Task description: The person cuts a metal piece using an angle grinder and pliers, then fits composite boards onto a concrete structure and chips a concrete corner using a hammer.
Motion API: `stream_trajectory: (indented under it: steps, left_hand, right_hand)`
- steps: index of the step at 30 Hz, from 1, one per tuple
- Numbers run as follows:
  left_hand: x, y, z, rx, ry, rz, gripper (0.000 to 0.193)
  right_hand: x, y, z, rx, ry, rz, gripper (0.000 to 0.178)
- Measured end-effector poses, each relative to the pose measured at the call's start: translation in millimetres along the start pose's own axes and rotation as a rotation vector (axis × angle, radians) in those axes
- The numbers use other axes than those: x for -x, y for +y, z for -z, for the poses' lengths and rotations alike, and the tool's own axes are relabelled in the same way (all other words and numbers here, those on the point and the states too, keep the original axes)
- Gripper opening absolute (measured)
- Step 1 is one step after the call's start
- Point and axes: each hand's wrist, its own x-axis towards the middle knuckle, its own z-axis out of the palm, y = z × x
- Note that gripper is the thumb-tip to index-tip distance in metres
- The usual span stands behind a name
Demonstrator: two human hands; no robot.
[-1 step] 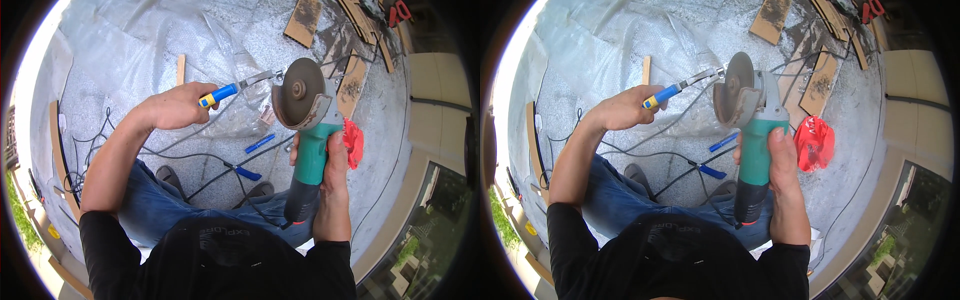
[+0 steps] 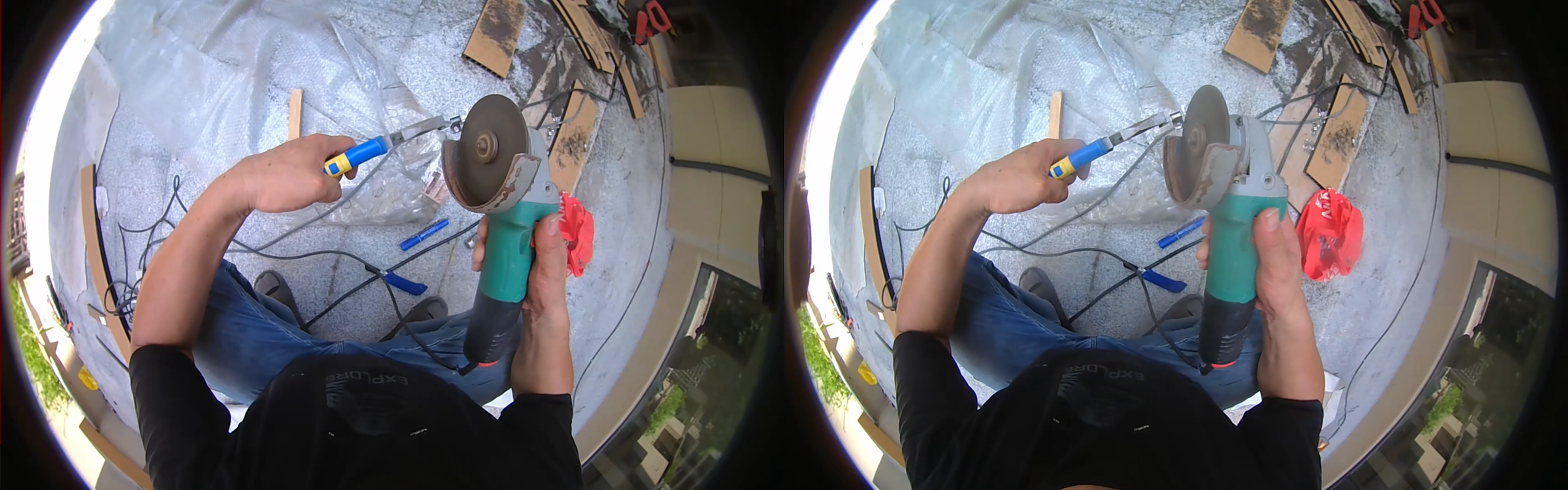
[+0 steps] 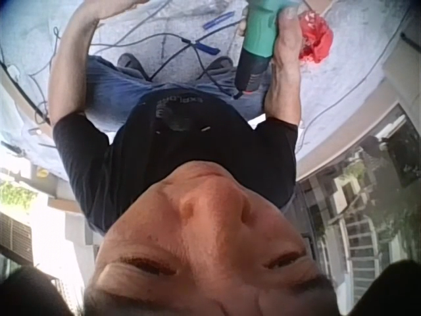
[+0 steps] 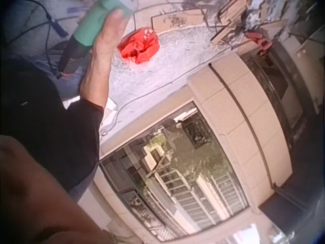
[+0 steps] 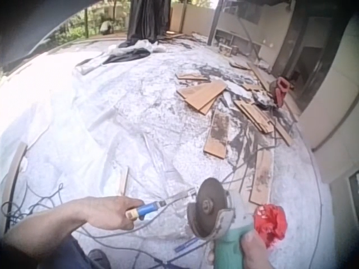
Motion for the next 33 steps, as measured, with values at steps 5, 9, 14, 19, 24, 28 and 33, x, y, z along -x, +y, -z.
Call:
stream_trajectory:
  steps: [5, 9, 14, 19, 24, 28, 33]
  left_hand:
    - [1.8, 4.3, -1.8, -0.046, 0.023, 0.014, 0.030]
    - [3.8, 7.7, -2.7, -0.072, 0.038, 0.026, 0.031]
    - [4.3, 8.4, -1.0, -0.103, 0.060, 0.028, 0.031]
    - [7.1, 10.7, 0.2, -0.126, 0.071, 0.044, 0.029]
    - [6.9, 5.3, -2.1, -0.139, 0.095, 0.018, 0.029]
    - [8.0, 2.8, -2.7, -0.216, 0.198, -0.025, 0.028]
    - [8.2, -0.7, -9.3, -0.287, 0.326, -0.060, 0.025]
  right_hand:
    - [-0.6, 0.9, 2.1, 0.009, 0.011, -0.015, 0.074]
    - [-0.2, 0.9, 5.6, -0.006, 0.021, -0.015, 0.074]
    - [0.5, 0.0, 4.1, -0.019, 0.024, -0.017, 0.074]
    - [-1.0, 2.0, 2.6, 0.012, 0.003, -0.002, 0.075]
    - [-1.7, -1.0, 4.5, 0.023, 0.055, 0.006, 0.075]
    - [0.4, 1.3, 9.8, -0.023, 0.028, 0.031, 0.076]
    - [2.1, 0.1, 1.7, -0.007, 0.020, 0.011, 0.076]
